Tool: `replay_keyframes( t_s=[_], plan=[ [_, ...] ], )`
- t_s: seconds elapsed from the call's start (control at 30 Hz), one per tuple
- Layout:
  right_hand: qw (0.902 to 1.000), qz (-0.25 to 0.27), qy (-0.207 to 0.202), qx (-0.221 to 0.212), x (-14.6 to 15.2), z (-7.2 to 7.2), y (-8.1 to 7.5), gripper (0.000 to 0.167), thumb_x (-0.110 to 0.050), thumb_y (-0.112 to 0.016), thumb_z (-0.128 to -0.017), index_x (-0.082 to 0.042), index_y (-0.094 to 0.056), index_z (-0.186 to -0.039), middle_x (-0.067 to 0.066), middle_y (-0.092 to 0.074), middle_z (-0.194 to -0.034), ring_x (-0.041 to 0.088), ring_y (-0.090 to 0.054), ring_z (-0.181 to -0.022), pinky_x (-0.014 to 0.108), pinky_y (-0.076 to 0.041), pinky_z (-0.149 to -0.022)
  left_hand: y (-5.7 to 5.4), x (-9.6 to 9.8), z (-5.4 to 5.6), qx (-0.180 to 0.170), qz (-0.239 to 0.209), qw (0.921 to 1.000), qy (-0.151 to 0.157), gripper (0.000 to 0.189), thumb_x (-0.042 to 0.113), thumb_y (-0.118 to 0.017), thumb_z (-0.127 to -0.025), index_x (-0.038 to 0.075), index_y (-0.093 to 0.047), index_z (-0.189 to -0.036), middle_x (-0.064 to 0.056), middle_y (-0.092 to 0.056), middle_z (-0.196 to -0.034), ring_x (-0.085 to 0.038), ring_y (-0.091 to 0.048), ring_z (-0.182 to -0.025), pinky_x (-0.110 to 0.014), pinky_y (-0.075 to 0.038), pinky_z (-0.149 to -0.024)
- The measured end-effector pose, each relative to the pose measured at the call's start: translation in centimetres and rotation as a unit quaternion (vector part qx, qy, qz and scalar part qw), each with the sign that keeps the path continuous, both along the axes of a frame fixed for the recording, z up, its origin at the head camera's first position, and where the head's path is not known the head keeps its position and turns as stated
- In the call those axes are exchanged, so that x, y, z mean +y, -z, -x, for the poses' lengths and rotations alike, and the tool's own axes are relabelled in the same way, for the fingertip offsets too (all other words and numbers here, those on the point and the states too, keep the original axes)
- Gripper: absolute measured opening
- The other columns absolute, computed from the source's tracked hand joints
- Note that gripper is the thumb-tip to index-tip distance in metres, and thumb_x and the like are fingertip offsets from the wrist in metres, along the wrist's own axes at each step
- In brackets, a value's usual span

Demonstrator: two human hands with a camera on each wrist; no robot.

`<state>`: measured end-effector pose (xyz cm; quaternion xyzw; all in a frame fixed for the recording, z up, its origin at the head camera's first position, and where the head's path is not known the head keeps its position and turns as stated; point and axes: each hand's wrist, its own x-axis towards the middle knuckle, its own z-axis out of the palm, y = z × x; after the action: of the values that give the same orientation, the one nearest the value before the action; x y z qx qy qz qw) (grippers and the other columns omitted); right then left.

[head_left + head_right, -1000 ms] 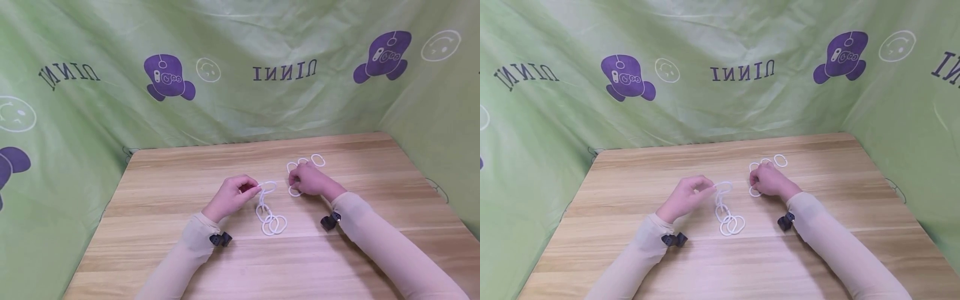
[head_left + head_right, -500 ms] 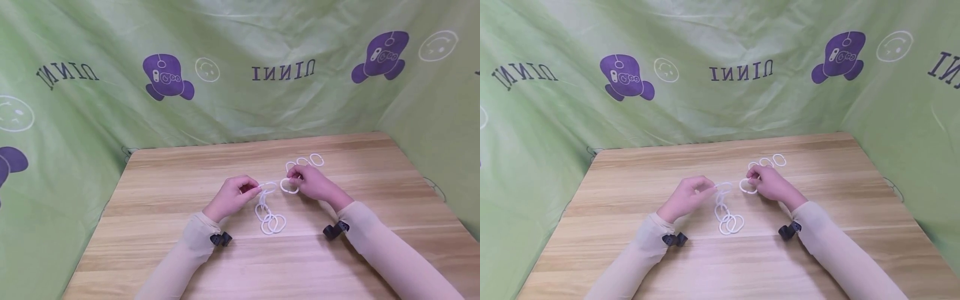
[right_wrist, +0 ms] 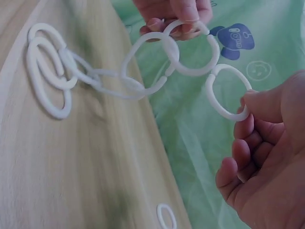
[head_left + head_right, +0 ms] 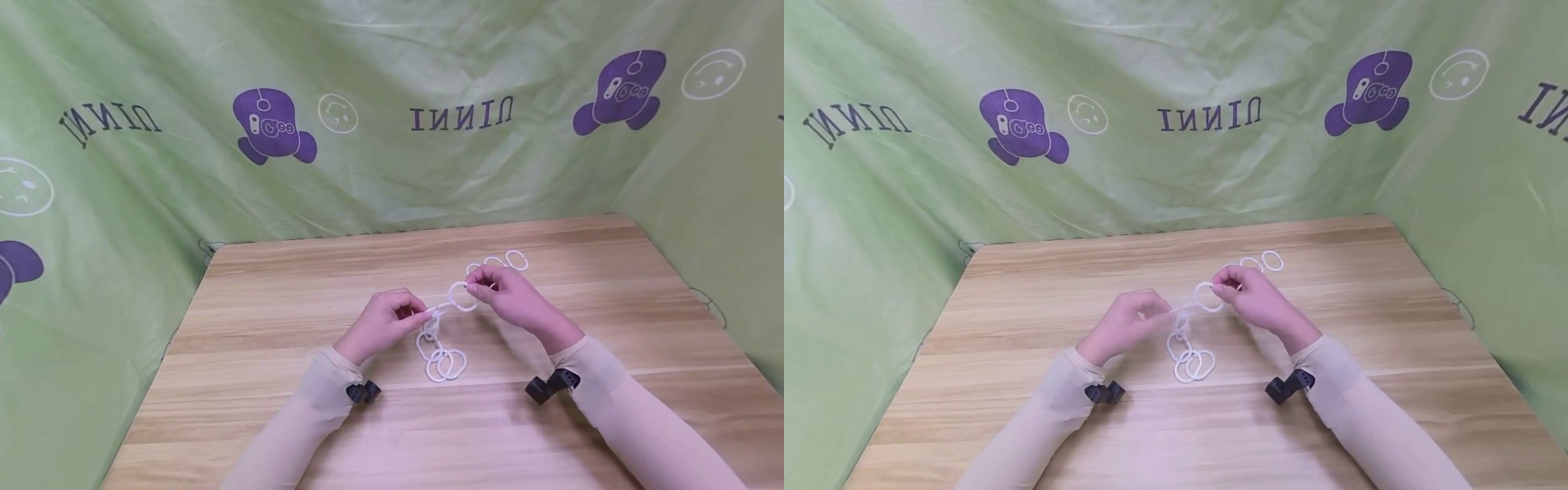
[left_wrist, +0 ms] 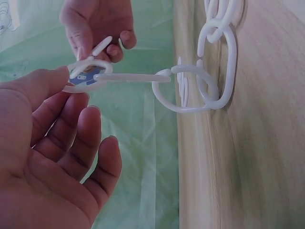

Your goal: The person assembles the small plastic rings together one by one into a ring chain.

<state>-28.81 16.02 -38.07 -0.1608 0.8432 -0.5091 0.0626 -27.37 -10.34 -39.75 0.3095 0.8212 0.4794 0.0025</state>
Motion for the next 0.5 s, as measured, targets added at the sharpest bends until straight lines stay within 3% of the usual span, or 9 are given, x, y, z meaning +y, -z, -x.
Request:
replay_keyframes(
  t_s=[0.1, 0.33, 0.5],
  plan=[
    [0.9997, 0.023, 0.009, 0.004, -0.4, -0.3, -0.4, 0.012, -0.011, -0.062, -0.097, -0.001, -0.064, -0.102, 0.010, -0.059, -0.091, 0.018, -0.051, -0.077, 0.028, -0.044, -0.065, 0.0, 0.0, 0.0, 0.003, 0.001, 1.0000, -0.002, 0.006, 0.018, -0.074, -0.089, 0.012, -0.073, -0.089, 0.007, -0.061, -0.078, -0.013, -0.056, -0.068, -0.031, -0.050, -0.061],
    [0.9989, 0.047, 0.001, 0.007, -1.8, -1.0, -1.0, 0.010, -0.011, -0.063, -0.096, -0.002, -0.065, -0.100, 0.007, -0.056, -0.084, 0.019, -0.049, -0.074, 0.028, -0.042, -0.063, 0.2, 0.2, -0.1, 0.009, 0.000, 0.9999, 0.011, 0.006, 0.016, -0.074, -0.089, 0.011, -0.072, -0.088, 0.006, -0.061, -0.078, -0.024, -0.058, -0.070, -0.033, -0.050, -0.062],
    [0.9989, 0.038, 0.007, 0.025, -2.5, -1.3, -0.7, 0.010, -0.012, -0.064, -0.096, -0.003, -0.065, -0.100, 0.007, -0.056, -0.082, 0.020, -0.049, -0.073, 0.028, -0.043, -0.061, 0.3, 0.4, -0.1, 0.015, 0.007, 0.9998, 0.010, 0.006, 0.017, -0.074, -0.089, 0.012, -0.072, -0.088, 0.007, -0.061, -0.078, -0.018, -0.057, -0.069, -0.032, -0.051, -0.062]
  ],
)
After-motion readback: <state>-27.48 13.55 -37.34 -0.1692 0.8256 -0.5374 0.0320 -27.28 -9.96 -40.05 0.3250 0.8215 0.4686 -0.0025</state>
